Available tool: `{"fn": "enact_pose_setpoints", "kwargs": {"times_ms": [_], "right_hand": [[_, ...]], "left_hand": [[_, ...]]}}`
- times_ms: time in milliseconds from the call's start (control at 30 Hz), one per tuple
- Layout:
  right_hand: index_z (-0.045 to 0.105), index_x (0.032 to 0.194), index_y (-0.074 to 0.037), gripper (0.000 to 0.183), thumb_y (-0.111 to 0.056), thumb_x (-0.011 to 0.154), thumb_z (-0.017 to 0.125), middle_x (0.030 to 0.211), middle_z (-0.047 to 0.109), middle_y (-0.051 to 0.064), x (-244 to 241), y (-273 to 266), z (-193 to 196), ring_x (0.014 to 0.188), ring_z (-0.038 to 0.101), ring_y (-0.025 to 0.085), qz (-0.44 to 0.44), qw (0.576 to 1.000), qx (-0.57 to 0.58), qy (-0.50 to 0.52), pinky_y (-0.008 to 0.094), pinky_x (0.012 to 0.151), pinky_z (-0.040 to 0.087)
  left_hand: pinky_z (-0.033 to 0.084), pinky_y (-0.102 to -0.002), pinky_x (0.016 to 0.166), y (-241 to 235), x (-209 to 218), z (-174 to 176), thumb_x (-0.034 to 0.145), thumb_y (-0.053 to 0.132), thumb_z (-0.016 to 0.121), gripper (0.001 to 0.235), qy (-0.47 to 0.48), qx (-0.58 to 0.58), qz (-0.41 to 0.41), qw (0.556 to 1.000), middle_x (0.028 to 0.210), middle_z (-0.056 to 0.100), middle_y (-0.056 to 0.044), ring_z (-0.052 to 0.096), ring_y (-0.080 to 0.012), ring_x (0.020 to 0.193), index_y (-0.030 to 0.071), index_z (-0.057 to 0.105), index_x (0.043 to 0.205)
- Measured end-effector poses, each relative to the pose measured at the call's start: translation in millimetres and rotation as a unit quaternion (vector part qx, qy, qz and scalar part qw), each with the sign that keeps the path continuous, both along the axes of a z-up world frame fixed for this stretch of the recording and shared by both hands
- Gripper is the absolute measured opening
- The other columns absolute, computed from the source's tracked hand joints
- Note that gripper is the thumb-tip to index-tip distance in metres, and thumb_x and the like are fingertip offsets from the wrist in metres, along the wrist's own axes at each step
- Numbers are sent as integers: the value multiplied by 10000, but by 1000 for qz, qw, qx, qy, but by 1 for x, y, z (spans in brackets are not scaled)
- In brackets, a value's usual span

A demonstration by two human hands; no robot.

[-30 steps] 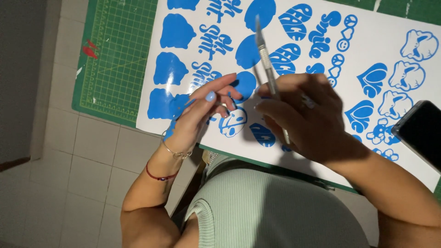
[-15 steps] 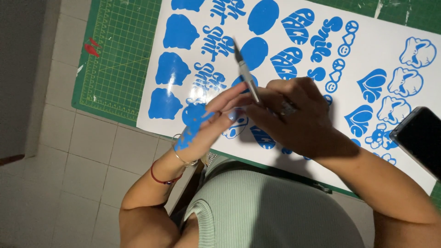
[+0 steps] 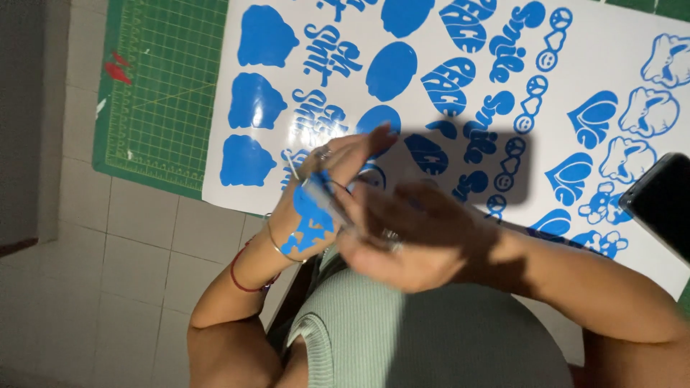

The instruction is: The person uses a craft knife to cut out blue sticker designs from a white backing sheet on a green cutting mat. They carefully trace the outlines of various shapes and text, then peel away the excess material to reveal the finished stickers.

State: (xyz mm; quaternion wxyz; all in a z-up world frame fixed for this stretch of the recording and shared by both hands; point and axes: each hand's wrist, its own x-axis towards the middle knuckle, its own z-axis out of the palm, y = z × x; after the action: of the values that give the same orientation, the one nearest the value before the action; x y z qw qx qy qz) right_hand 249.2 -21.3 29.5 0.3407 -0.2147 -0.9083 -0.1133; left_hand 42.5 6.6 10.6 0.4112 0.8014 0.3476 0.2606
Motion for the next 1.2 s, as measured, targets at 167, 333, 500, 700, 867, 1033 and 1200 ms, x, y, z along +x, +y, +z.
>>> {"fn": "enact_pose_setpoints", "kwargs": {"times_ms": [167, 333, 500, 700, 867, 1033, 1200], "right_hand": [[618, 1093, -152, 204, -70, 1000, 781, 1306, 775, 152, 39, 11, 11, 1249, 750, 321, 23, 949, -299, 92, 492, 1030, 602], [550, 1094, 11, 69, 36, 1048, 595, 1204, 780, 299, 74, 4, 17, 1103, 852, 388, 11, 921, -344, 181, 435, 930, 714], [525, 1075, -152, 182, 27, 1069, 491, 1229, 804, 105, 90, -37, 1, 802, 753, 228, -107, 891, -421, 132, 334, 614, 598], [643, 1356, -79, 281, -14, 1095, 562, 1050, 640, 99, 87, -48, 4, 881, 651, 194, -143, 854, -486, 115, 352, 764, 598], [671, 1285, -111, 267, -55, 1032, 605, 1099, 693, 77, 88, -60, -11, 932, 689, 180, -150, 823, -535, 118, 339, 774, 607], [531, 1469, -74, 579, -25, 930, 738, 1267, 762, 177, 87, -56, -13, 1116, 754, 320, -127, 811, -567, 76, 460, 889, 650], [612, 1405, -39, 408, -63, 1005, 690, 1348, 724, 180, 84, -56, -31, 1195, 757, 308, -73, 816, -562, 117, 439, 994, 633]], "left_hand": [[525, -489, 1247, 1, -10, -5, 1199, 248, 476, 393, -5, 43, 45, 998, 1519, 676, -155, 644, -353, 1443, 89, 543, 1552], [519, -510, 1245, 6, -28, 5, 1179, 109, 485, 354, 37, 94, 77, 992, 1462, 709, -186, 651, -388, 1414, 29, 619, 1497], [375, -659, 1320, 3, -34, -21, 1110, 410, 771, 617, 167, 163, 56, 971, 1662, 540, -119, 499, -416, 1588, 101, 536, 1590], [309, -667, 1325, -5, -29, -40, 1134, 584, 666, 760, 271, 204, 12, 941, 1724, 429, -168, 429, -441, 1611, 39, 480, 1631], [327, -637, 1337, -19, -25, -28, 1155, 596, 547, 765, 313, 188, 14, 931, 1748, 412, -153, 379, -398, 1638, 55, 403, 1676], [342, -616, 1314, -29, -20, -21, 1142, 610, 552, 763, 359, 191, 21, 913, 1732, 442, -144, 400, -393, 1616, 61, 459, 1663], [350, -646, 1288, -25, -20, -15, 1119, 623, 561, 734, 329, 182, 34, 926, 1663, 553, -142, 497, -402, 1566, 77, 525, 1610]]}}
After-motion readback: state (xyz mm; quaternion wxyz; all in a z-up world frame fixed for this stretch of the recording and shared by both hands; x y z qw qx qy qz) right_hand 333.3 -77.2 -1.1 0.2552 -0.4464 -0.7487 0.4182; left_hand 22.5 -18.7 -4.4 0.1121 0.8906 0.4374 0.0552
